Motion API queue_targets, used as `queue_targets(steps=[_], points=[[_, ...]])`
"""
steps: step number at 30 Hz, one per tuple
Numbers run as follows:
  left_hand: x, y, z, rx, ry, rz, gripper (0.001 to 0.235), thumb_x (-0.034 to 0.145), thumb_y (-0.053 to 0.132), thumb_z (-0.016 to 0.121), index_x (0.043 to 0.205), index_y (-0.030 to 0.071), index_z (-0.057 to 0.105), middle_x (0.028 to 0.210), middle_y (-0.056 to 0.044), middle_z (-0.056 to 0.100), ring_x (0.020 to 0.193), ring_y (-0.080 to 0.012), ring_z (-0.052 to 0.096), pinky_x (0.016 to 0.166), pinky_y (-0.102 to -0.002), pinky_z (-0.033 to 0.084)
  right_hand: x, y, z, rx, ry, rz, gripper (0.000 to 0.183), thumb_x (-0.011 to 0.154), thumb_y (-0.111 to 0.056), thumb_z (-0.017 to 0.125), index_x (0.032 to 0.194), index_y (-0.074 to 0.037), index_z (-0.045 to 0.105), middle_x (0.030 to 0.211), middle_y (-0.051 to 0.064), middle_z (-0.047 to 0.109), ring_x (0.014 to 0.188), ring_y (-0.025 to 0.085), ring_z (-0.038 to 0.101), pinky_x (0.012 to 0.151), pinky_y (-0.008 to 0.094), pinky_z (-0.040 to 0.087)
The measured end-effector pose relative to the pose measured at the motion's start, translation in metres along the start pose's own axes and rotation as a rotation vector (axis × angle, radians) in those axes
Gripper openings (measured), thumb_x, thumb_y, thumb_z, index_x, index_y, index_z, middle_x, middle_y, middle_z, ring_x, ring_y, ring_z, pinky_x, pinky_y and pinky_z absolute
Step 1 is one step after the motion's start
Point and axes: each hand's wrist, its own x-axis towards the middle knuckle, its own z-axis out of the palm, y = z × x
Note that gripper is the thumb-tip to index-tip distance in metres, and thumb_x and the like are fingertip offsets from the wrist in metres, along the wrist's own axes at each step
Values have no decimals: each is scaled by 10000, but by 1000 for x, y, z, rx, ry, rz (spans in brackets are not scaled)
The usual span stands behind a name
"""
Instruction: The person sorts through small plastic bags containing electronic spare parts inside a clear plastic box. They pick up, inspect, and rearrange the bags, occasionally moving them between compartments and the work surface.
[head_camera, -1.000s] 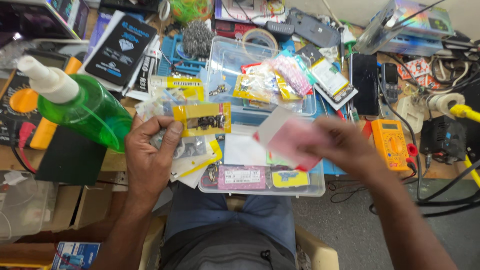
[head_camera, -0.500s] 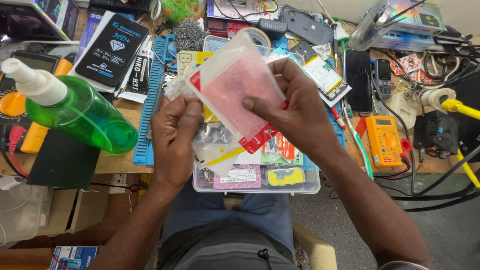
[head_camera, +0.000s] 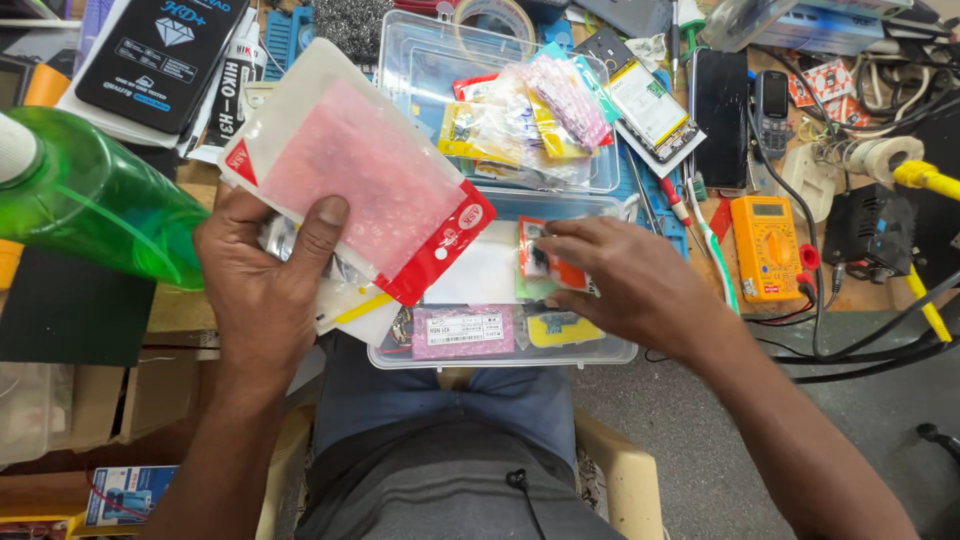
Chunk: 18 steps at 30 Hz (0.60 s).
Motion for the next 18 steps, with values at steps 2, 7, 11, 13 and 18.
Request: queue_targets(steps=[2, 7, 11, 13, 18], points=[[-1, -4, 1, 4, -10, -10, 218, 1059, 150, 795, 1108, -43, 706, 1144, -80, 689, 1066, -114, 643, 994, -268, 509, -5, 3, 8, 20, -16, 47, 486, 817, -248, 754, 1249, -39, 674, 1226, 160, 709, 1004, 347, 709, 810, 440, 577], [-1, -1, 9, 41, -39, -60, 245, 1001, 170, 791, 1120, -28, 708, 1158, -76, 675, 1049, -122, 642, 936, -288, 521, -11, 14, 1, 83, -43, 185, 317, 933, -204, 669, 1239, -130, 702, 1140, 118, 752, 935, 335, 727, 775, 456, 578], [3, 5, 9, 43, -46, -112, 248, 976, 178, 777, 1100, -28, 715, 1114, -68, 685, 991, -114, 649, 874, -287, 535, -10, 17, -1, 78, 50, 182, 296, 949, -155, 645, 1232, -153, 731, 1067, 114, 772, 839, 325, 743, 707, 436, 588], [2, 5, 9, 35, -52, -134, 256, 968, 186, 775, 1103, -22, 715, 1104, -77, 699, 988, -115, 649, 872, -286, 537, -12, 18, 0, 24, 130, 190, 314, 937, -128, 665, 1242, -135, 736, 1034, 128, 772, 801, 324, 742, 678, 428, 589], [7, 8, 12, 160, -97, -55, 269, 978, 198, 752, 1132, -21, 716, 1188, -107, 642, 1056, -128, 643, 906, -283, 527, -14, 11, -10, 259, 495, 247, 307, 968, -22, 703, 1274, -45, 694, 1107, 106, 773, 973, 227, 789, 816, 350, 622]])
